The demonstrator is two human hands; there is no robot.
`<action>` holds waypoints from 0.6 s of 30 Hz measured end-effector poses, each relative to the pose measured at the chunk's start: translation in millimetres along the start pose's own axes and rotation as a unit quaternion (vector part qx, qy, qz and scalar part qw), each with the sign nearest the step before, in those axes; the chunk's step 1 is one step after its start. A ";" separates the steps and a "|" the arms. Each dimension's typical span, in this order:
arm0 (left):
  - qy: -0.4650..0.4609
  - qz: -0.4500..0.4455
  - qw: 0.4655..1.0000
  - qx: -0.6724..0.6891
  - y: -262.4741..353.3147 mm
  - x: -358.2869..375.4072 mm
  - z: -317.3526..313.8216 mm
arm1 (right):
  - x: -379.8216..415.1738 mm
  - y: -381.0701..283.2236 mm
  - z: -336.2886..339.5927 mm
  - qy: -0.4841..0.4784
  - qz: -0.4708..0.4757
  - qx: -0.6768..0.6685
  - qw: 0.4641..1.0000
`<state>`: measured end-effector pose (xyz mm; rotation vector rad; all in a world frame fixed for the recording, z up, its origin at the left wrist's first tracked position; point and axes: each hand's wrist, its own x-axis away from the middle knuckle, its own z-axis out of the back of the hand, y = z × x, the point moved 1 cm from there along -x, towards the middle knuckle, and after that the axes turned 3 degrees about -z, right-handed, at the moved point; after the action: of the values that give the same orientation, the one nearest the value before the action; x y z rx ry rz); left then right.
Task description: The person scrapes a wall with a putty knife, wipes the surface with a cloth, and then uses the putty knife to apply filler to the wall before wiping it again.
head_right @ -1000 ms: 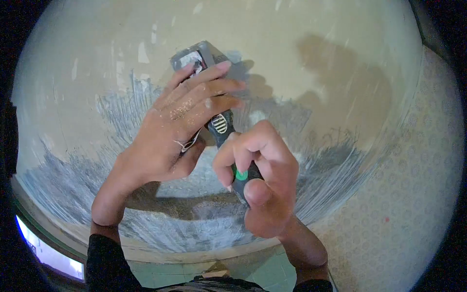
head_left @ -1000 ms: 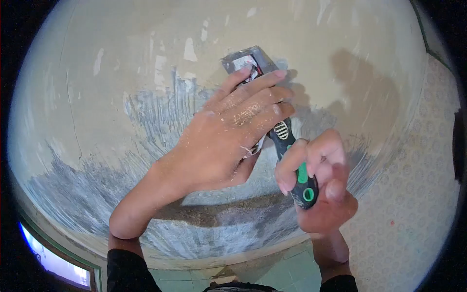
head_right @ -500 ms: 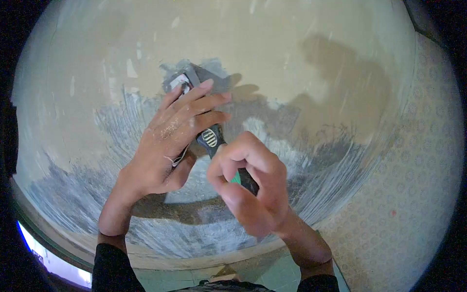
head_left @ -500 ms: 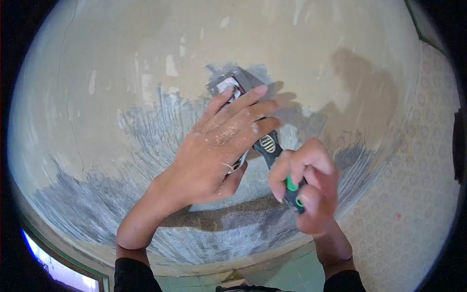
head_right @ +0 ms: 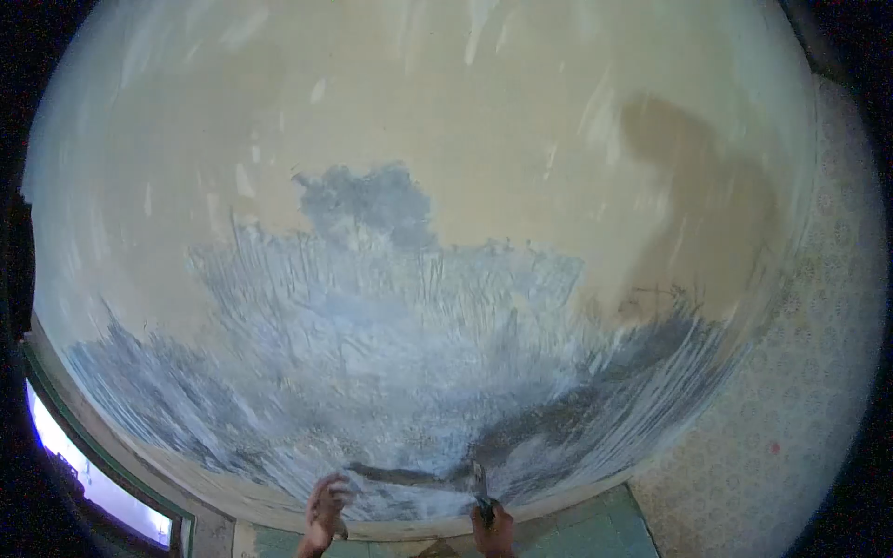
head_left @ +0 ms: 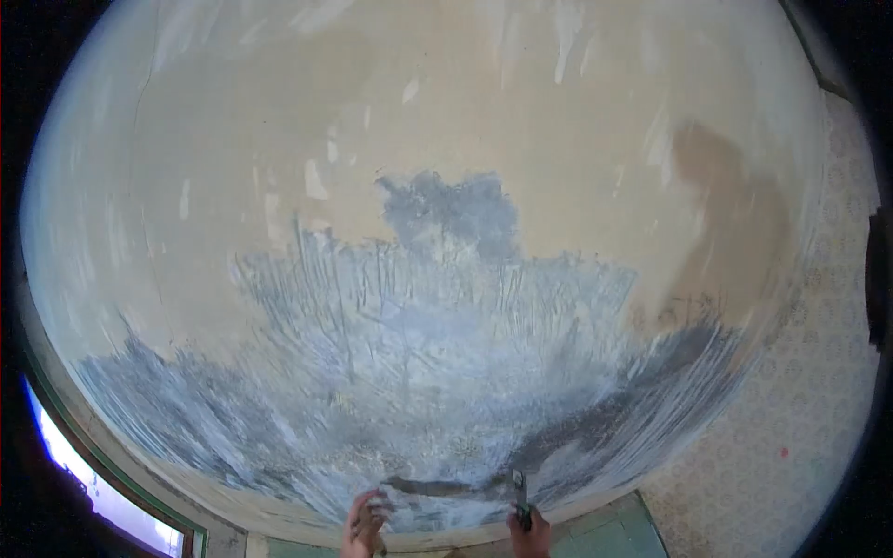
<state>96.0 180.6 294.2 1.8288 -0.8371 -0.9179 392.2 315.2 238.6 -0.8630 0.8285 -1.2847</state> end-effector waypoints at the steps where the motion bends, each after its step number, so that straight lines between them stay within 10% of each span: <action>1: 0.017 0.049 0.998 -0.024 -6.8 22.9 15.9 | 4.5 11.7 -7.3 -0.005 -0.001 -0.003 1.000; 4: 0.096 0.080 0.986 -0.106 18.2 46.8 38.8 | 16.2 33.9 -19.0 0.016 0.028 -0.084 0.996; 7: 0.135 -0.183 0.952 -0.205 41.8 -3.4 53.4 | -3.4 13.9 -17.1 -0.029 -0.006 -0.060 0.998; 10: 0.177 -0.250 0.906 -0.293 138.0 -48.8 1.9 | -19.2 -33.7 -17.7 -0.027 0.040 -0.084 0.995; 14: 0.166 -0.524 0.757 -0.354 215.5 -105.1 -82.3 | -38.3 -80.7 -35.1 0.017 0.132 -0.291 0.947; 18: 0.026 -0.486 0.864 -0.134 216.8 -109.0 -156.5 | -24.5 -174.6 -21.0 -0.021 0.163 -0.445 0.880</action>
<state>139.1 256.1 569.5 1.9828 0.3378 -1.4860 293.3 323.9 385.9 -1.3815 1.5009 -0.5379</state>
